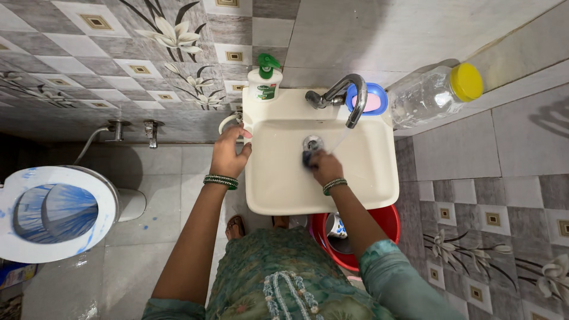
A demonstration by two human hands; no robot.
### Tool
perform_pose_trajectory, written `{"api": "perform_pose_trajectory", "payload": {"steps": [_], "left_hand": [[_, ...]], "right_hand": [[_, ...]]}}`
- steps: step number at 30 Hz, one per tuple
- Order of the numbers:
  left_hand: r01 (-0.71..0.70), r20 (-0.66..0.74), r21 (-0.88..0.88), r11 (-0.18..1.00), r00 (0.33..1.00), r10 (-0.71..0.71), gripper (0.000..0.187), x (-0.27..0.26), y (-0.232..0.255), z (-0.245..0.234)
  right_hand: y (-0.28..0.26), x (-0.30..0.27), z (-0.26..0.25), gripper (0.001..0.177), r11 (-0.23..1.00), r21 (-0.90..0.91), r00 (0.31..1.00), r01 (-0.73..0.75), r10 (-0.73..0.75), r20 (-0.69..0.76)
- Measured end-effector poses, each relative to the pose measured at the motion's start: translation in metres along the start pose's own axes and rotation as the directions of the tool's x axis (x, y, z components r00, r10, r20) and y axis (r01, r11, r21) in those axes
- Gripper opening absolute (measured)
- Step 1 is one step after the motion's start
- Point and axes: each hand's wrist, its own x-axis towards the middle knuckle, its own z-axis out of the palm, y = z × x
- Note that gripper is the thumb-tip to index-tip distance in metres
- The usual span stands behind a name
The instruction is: The person scrubs the toilet bowl and seat with a blue cleaning agent using a sponge, then rinses the sponge at the sink. They return to scrub the toilet bowl with a toilet brush, focusing on the rim and interior surfaces.
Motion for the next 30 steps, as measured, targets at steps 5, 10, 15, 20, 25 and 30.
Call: {"api": "perform_pose_trajectory", "payload": {"steps": [5, 10, 15, 20, 25, 30], "left_hand": [[0.002, 0.015, -0.032, 0.999, 1.0, -0.002, 0.025, 0.004, 0.004, 0.006], [-0.014, 0.041, 0.015, 1.0, 0.999, 0.013, 0.027, 0.002, 0.004, 0.013], [-0.061, 0.057, 0.026, 0.998, 0.997, 0.059, 0.028, 0.009, 0.006, 0.031], [-0.072, 0.132, 0.043, 0.997, 0.989, 0.065, 0.026, 0.024, 0.016, 0.048], [-0.067, 0.171, 0.019, 0.998, 0.983, 0.063, 0.026, 0.035, 0.033, 0.07], [-0.071, 0.186, 0.029, 0.997, 0.981, 0.064, 0.025, 0.04, 0.042, 0.076]], "right_hand": [[0.011, -0.003, 0.009, 0.014, 0.991, -0.038, 0.948, -0.13, 0.113, -0.298], [0.013, -0.014, 0.018, 0.012, 0.966, -0.239, 0.994, -0.094, 0.077, -0.08], [0.031, -0.023, 0.018, 0.022, 0.89, 0.231, 0.912, -0.394, 0.41, -0.024], [0.045, -0.006, 0.018, 0.028, 0.268, 0.677, 0.599, -0.685, 0.736, 0.315], [0.045, -0.005, 0.004, 0.029, 0.533, 0.382, 0.64, -0.755, 0.725, 0.255], [0.022, -0.006, -0.009, 0.019, 0.85, 0.378, 0.896, -0.368, 0.433, -0.102]]}}
